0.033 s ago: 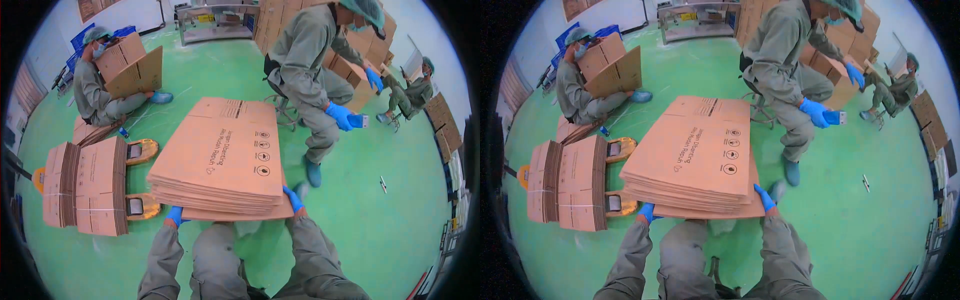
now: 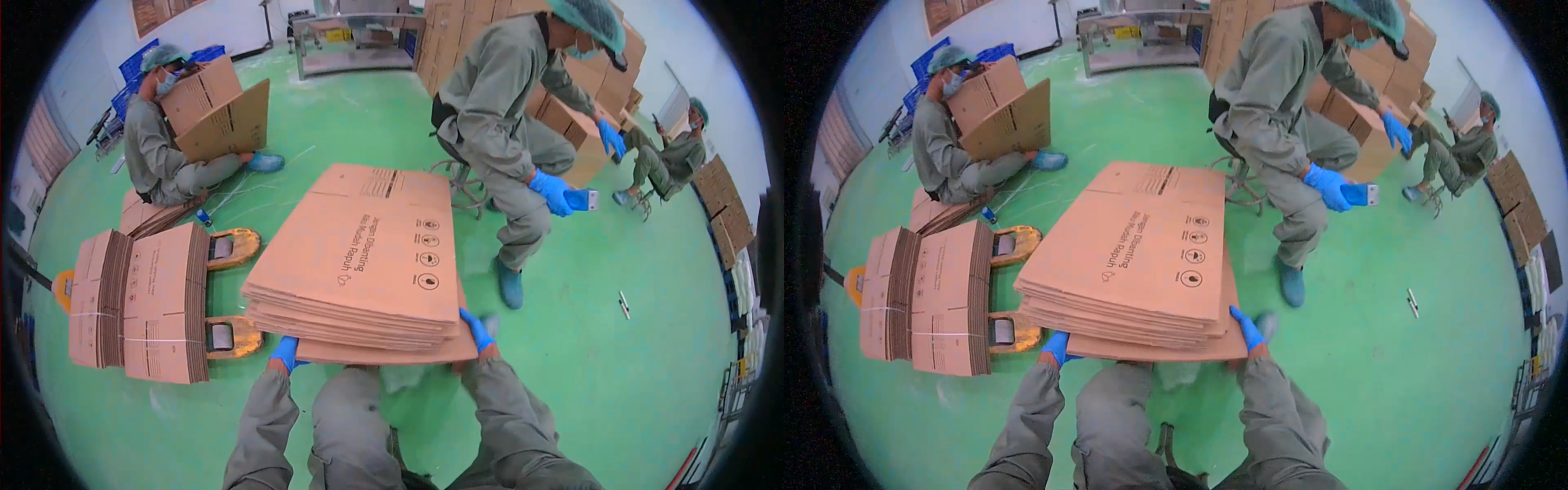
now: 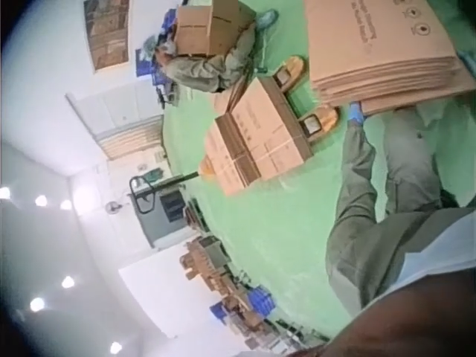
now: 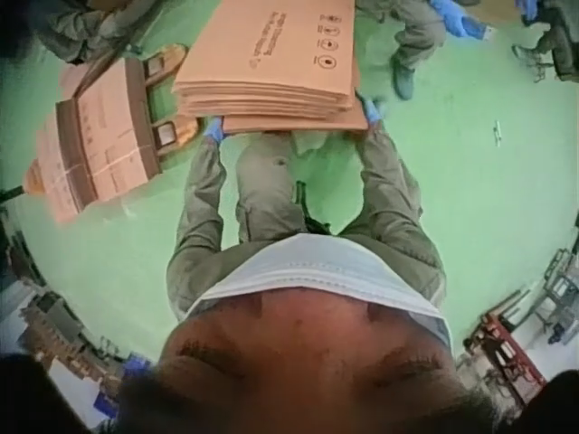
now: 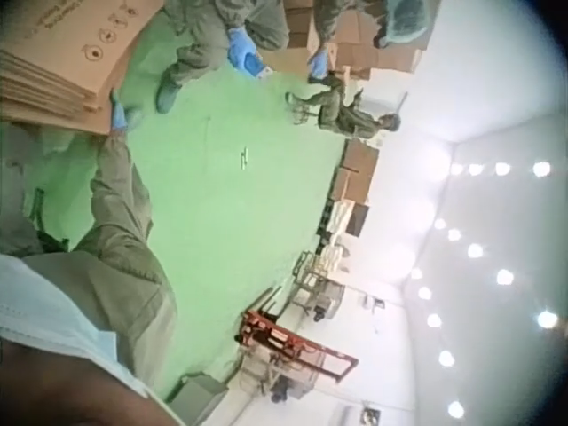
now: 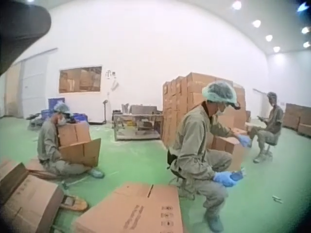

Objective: Assemble cardboard boxes by folding flaps and stacking them.

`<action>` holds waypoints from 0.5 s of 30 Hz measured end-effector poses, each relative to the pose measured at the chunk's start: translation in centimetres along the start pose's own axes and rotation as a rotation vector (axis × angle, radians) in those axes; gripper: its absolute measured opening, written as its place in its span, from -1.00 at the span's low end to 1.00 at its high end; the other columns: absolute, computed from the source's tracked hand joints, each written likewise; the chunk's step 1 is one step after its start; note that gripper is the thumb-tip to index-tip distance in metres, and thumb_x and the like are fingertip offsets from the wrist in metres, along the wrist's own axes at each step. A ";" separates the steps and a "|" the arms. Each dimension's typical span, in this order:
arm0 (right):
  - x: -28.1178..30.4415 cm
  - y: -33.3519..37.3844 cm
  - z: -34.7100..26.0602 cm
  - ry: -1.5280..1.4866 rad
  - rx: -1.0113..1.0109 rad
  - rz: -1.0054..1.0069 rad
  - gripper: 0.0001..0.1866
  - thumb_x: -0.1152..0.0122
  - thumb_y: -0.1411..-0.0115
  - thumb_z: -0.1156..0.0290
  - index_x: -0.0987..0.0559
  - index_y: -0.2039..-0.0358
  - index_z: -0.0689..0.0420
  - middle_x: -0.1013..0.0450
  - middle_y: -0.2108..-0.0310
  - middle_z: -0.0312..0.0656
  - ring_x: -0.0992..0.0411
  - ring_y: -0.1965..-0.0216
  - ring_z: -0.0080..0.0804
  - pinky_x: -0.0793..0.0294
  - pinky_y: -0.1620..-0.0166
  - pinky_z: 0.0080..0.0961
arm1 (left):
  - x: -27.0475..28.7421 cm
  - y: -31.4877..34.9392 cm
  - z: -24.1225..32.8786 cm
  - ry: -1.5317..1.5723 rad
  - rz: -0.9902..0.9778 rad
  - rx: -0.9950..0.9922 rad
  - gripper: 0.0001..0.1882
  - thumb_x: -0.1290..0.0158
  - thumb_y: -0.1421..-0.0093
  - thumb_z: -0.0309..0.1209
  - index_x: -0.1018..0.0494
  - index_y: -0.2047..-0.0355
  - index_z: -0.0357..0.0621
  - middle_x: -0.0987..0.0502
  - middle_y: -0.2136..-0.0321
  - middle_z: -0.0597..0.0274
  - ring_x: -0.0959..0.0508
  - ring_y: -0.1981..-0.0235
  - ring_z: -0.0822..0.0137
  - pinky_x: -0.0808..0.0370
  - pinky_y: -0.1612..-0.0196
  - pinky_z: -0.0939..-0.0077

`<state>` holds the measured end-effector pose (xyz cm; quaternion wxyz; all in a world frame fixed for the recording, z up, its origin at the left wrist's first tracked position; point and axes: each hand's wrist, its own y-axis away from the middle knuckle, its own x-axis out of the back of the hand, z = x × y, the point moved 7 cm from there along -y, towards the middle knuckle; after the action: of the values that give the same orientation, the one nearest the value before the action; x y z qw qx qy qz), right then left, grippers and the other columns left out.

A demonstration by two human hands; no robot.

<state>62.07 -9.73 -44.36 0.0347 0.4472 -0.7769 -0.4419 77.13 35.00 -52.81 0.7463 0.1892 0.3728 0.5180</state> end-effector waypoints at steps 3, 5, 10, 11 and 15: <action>1.8 1.5 2.1 -0.051 0.032 -0.054 -0.39 -0.15 -0.16 0.01 -0.41 -0.08 0.18 -0.50 0.10 -0.08 -0.51 0.17 -0.21 -0.51 0.06 -0.31 | -3.5 4.5 1.2 -0.144 0.110 0.062 -0.28 0.14 -0.17 0.26 -0.27 -0.15 0.03 -0.46 0.00 0.13 -0.52 0.10 0.15 -0.51 0.15 0.06; 0.7 2.4 3.0 -0.078 0.032 -0.128 -0.43 -0.10 -0.20 0.04 -0.40 -0.09 0.18 -0.49 0.08 -0.05 -0.51 0.15 -0.24 -0.51 0.04 -0.29 | -3.9 5.8 2.1 -0.111 0.050 0.053 -0.27 0.15 -0.16 0.28 -0.27 -0.15 0.03 -0.46 0.01 0.15 -0.52 0.10 0.16 -0.51 0.16 0.08; 2.0 5.1 6.1 -0.158 -0.032 -0.187 -0.43 -0.11 -0.19 0.04 -0.41 -0.07 0.19 -0.49 0.08 -0.04 -0.51 0.14 -0.25 -0.51 0.03 -0.28 | -3.3 6.1 -1.4 -0.039 -0.179 -0.029 -0.36 0.22 -0.26 0.18 -0.29 -0.14 0.00 -0.47 0.02 0.21 -0.49 0.06 0.28 -0.50 0.10 0.25; 3.4 5.5 6.6 -0.187 -0.017 -0.164 -0.44 -0.13 -0.18 0.04 -0.41 -0.06 0.18 -0.49 0.09 -0.04 -0.51 0.14 -0.25 -0.51 0.03 -0.27 | -5.1 6.8 -2.5 -0.065 -0.202 -0.014 -0.36 0.22 -0.26 0.18 -0.29 -0.14 0.00 -0.47 0.02 0.21 -0.49 0.06 0.28 -0.50 0.10 0.25; 6.7 7.2 10.6 -0.245 -0.023 -0.055 -0.46 -0.21 -0.13 0.07 -0.45 -0.01 0.18 -0.50 0.11 -0.05 -0.52 0.21 -0.23 -0.54 0.11 -0.28 | -5.2 9.0 -4.4 -0.218 -0.216 -0.217 -0.35 0.31 -0.31 0.14 -0.23 -0.19 -0.05 -0.41 -0.06 0.18 -0.45 -0.02 0.28 -0.44 -0.02 0.31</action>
<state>48.52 -6.13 -47.98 -0.0675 0.4107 -0.7574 -0.5031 67.14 33.29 -47.75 0.8495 0.1213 0.2498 0.4487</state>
